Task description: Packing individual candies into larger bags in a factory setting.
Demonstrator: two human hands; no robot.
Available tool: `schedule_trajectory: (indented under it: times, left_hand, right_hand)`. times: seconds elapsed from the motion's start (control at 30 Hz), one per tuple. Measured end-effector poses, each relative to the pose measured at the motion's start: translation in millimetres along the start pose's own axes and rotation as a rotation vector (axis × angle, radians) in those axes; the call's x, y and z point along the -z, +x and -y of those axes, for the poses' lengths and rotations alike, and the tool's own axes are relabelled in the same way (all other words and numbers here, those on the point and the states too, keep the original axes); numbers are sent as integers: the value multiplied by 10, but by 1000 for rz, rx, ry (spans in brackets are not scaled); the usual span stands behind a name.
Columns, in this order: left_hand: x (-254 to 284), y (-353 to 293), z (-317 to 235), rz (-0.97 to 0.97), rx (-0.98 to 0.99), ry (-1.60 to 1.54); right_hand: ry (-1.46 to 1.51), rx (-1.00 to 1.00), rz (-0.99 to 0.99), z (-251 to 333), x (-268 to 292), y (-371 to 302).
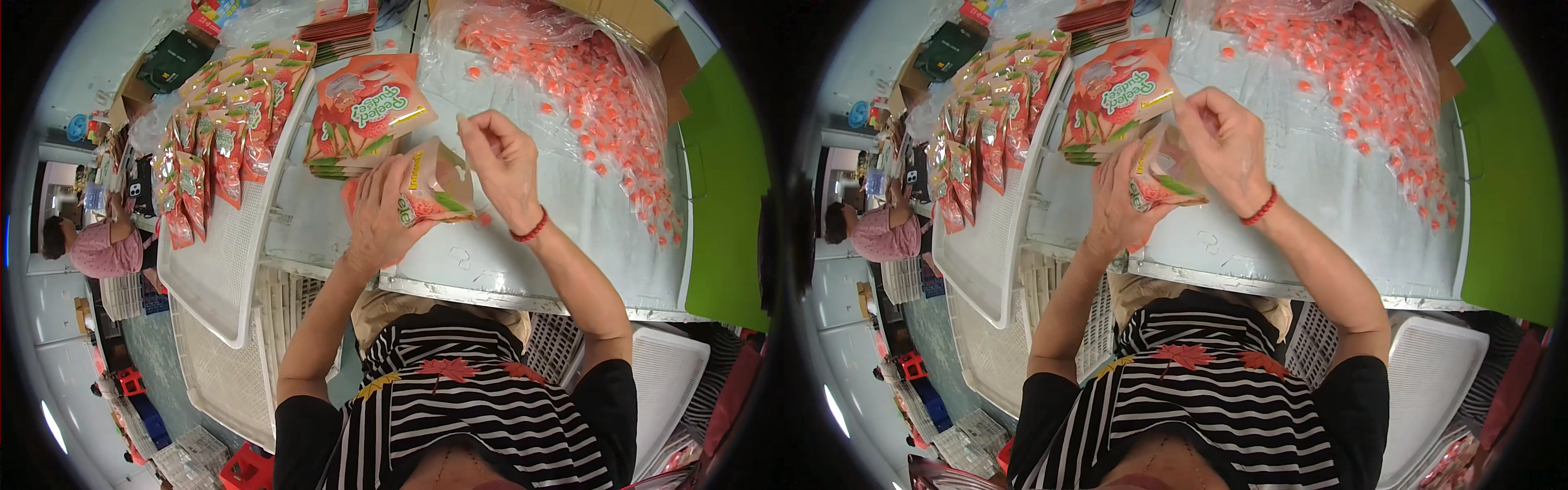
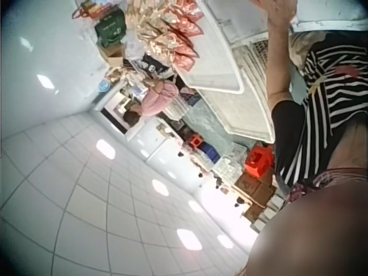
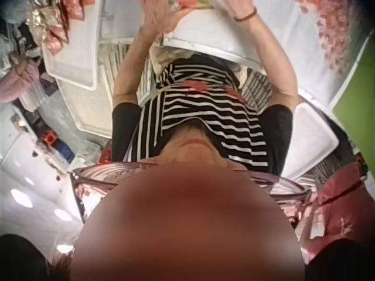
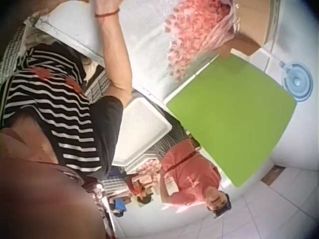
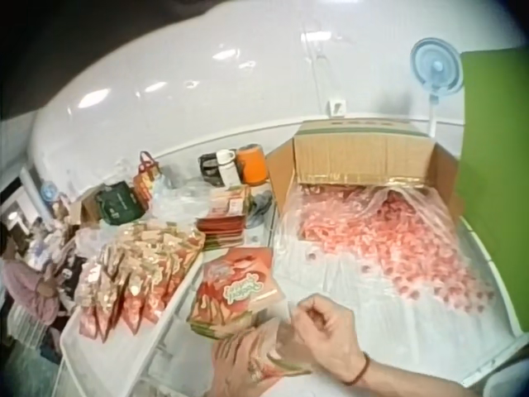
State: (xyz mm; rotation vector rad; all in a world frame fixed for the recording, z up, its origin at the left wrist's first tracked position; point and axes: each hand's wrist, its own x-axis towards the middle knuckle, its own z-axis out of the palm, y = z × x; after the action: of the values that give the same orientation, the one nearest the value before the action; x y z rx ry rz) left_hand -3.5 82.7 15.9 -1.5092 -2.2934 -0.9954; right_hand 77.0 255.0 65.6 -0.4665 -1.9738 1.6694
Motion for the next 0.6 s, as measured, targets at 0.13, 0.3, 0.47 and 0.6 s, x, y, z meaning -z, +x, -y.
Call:
schedule_trajectory:
  times: [0.13,0.3,0.47,0.6]
  left_hand:
    - [-23,56,-82,-61,70,-91]
    - [-44,-9,-21,-64,140,-163]
    - [-14,57,-5,-122,226,-322]
    - [154,-23,139,-213,613,-596]
  right_hand:
    - [509,-105,-7,93,-195,-34]
    - [365,-55,73,62,-219,-154]
    - [80,157,136,116,-270,-233]
    - [-29,388,-64,48,84,-19]
